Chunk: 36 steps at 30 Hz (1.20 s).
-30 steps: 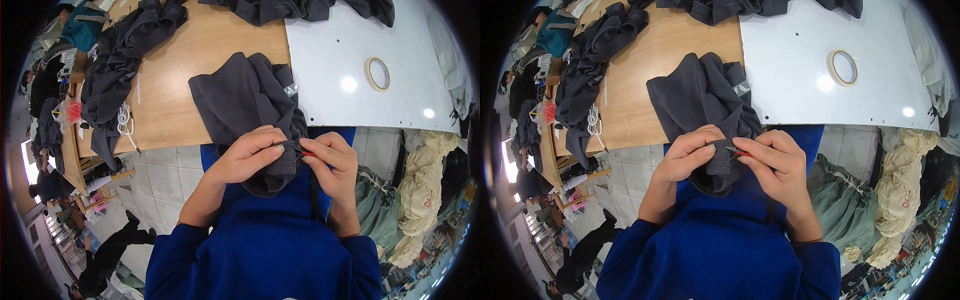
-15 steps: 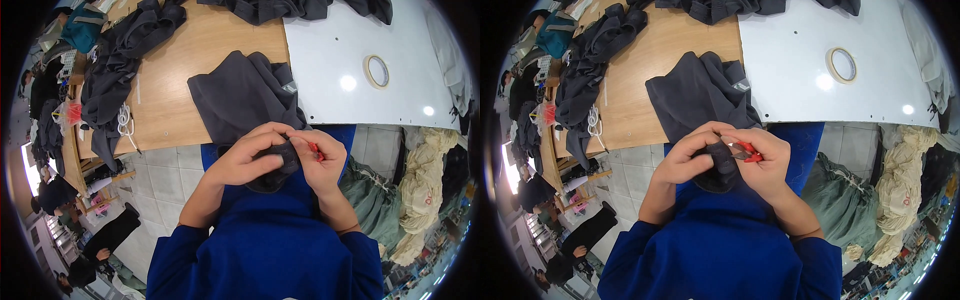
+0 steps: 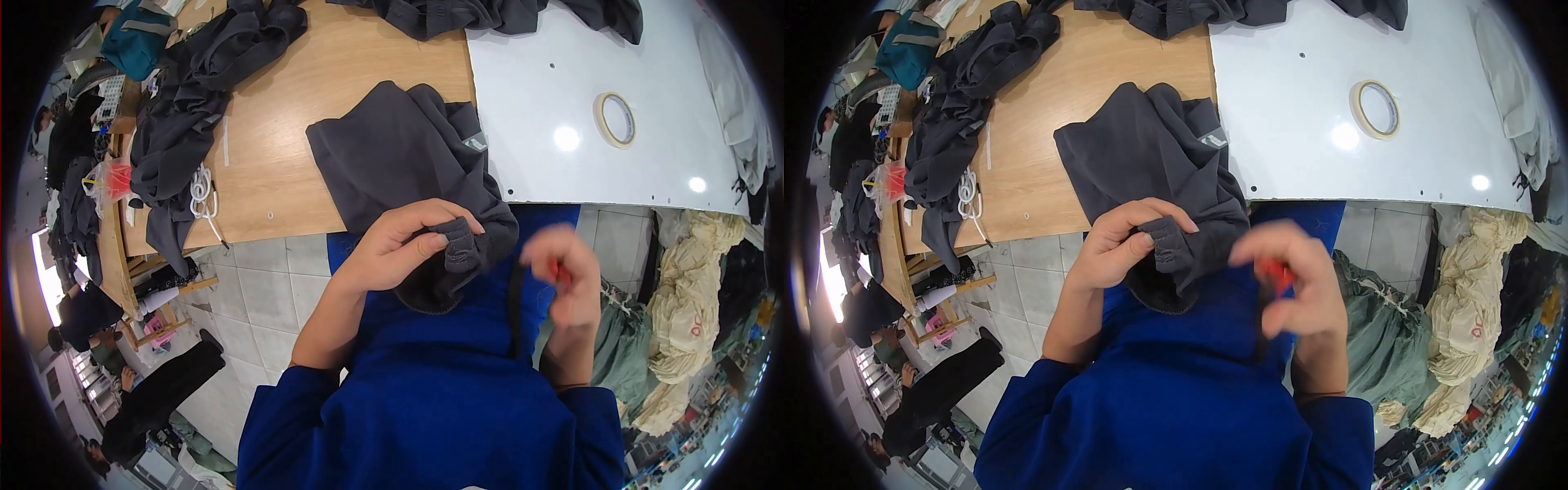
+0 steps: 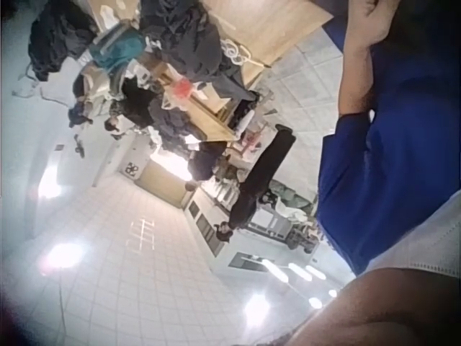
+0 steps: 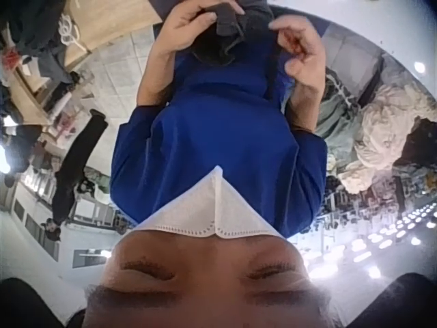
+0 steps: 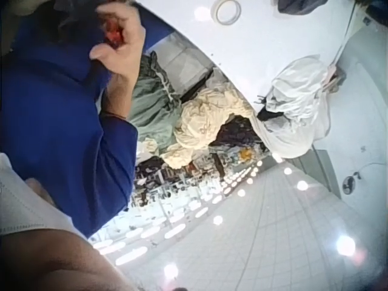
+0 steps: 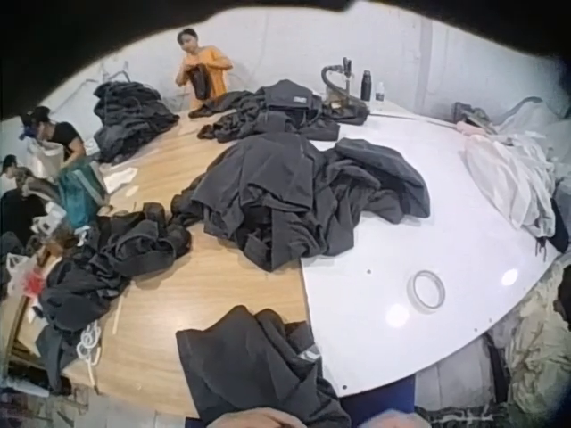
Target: Trimming loose threads from the waistband of a pair of grey trousers using small snips.
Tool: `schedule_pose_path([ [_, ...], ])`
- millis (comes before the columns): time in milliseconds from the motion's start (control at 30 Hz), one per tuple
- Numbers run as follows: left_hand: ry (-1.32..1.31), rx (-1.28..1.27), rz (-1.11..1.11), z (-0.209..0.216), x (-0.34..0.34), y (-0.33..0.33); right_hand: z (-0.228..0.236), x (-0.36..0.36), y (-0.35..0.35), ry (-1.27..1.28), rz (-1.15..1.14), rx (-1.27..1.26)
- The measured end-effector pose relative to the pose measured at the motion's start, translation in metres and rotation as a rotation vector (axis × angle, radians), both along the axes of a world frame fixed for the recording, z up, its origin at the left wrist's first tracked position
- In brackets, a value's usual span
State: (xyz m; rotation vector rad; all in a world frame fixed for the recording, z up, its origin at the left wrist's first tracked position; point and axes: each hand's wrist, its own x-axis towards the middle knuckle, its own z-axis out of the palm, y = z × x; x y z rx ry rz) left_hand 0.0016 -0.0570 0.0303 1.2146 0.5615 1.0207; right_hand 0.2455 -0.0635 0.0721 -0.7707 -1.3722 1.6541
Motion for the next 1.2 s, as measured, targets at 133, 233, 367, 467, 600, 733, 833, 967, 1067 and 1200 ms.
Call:
schedule_pose_path([
  [133,-0.028,0.045,-0.058,-0.001,0.002,0.002,-0.004,-0.014,0.0,-0.204,-0.277,0.06],
  [233,-0.042,0.001,-0.059,0.001,0.002,-0.001,-0.003,-0.021,0.007,-0.474,-0.272,0.381],
  [367,-0.058,-0.02,-0.076,0.0,0.001,-0.002,-0.003,-0.024,0.01,-0.675,-0.373,0.624],
  [467,-0.061,-0.027,-0.077,0.002,0.002,-0.003,-0.002,-0.024,0.011,-0.702,-0.377,0.681],
  [600,-0.08,-0.044,-0.085,0.001,0.001,-0.003,-0.002,-0.027,0.009,-0.704,-0.36,0.683],
  [733,-0.091,-0.046,-0.086,-0.002,0.0,-0.003,-0.002,-0.028,0.008,-0.695,-0.371,0.68],
  [833,-0.09,-0.014,-0.069,-0.002,0.002,-0.002,-0.004,-0.03,0.007,-0.691,-0.373,0.673],
  [967,-0.117,-0.028,-0.072,-0.005,0.003,-0.002,-0.005,-0.034,0.005,-0.657,-0.388,0.639],
  [1067,-0.138,-0.036,-0.068,-0.006,0.004,-0.003,-0.005,-0.035,0.005,-0.656,-0.394,0.64],
  [1200,-0.139,-0.044,-0.065,-0.006,0.004,-0.002,-0.007,-0.035,0.005,-0.654,-0.408,0.655],
])
